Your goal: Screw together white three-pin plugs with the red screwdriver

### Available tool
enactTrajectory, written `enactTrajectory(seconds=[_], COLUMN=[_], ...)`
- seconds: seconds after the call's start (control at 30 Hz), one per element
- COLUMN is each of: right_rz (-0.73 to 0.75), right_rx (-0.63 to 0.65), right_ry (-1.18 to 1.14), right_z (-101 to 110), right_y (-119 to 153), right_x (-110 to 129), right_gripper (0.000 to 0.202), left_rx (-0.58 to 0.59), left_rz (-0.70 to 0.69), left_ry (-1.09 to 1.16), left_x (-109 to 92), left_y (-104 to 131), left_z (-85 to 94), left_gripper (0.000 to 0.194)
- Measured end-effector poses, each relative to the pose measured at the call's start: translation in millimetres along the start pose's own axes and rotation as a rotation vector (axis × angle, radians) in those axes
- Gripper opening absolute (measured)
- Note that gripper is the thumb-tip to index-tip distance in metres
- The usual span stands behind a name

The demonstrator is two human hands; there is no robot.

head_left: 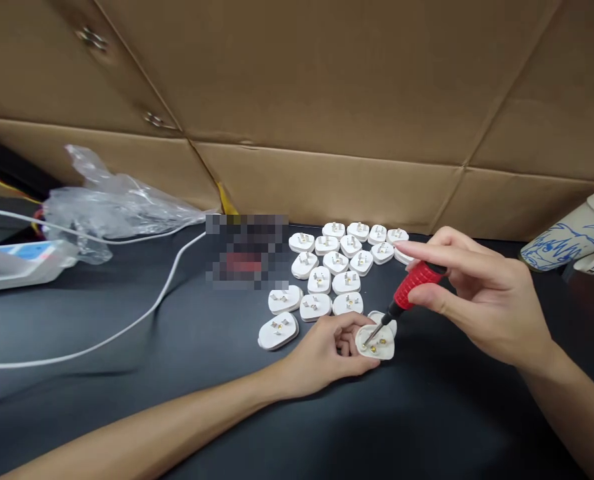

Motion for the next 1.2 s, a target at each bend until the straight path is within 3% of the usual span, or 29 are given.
enactTrajectory(seconds=[0.07,0.27,0.57,0.77,0.9,1.0,1.2], right_rz=[0.001,-0.05,0.016,0.012,0.123,0.116,0.09], right_rx=[-0.015,0.128,-0.008,0.207,0.129,0.071,0.315], right_ry=[-0.061,-0.299,-0.054,-0.219,-0.106,-0.023,-0.135], right_z=[2.2,-11.1,-3.0,-17.3,-12.8,-6.5,-23.0], right_y=[1.1,5.4,3.8,8.2,4.5,2.7,6.1], right_x=[-0.5,-5.5,-0.2,0.9,7.0,7.0,8.7], right_gripper=[0.045,0.04,0.043,0.05,0.053,0.053,0.055], left_rx=[0.007,0.015,0.019,0.013,-0.003,0.004,0.04], left_rz=[0.022,0.023,-0.011,-0.004,-0.012,0.005,0.015], left_ry=[0.021,-0.006,-0.036,-0.009,-0.022,-0.014,0.002], left_x=[3.0,2.6,-3.5,-4.1,-4.4,-2.7,0.8], left_y=[-0.2,-0.5,0.1,-0.3,0.0,0.4,-0.2], left_z=[-0.7,-0.3,-1.3,-1.4,0.4,0.1,-2.4], left_gripper=[0.032,0.033,0.029,0.025,0.032,0.036,0.031])
Point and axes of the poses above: each hand's wrist, its own y-axis away from the middle knuckle, its own z-axis out of the back of the hand, x = y × z, the point moved 10 cm from there along -y, towards the middle knuckle
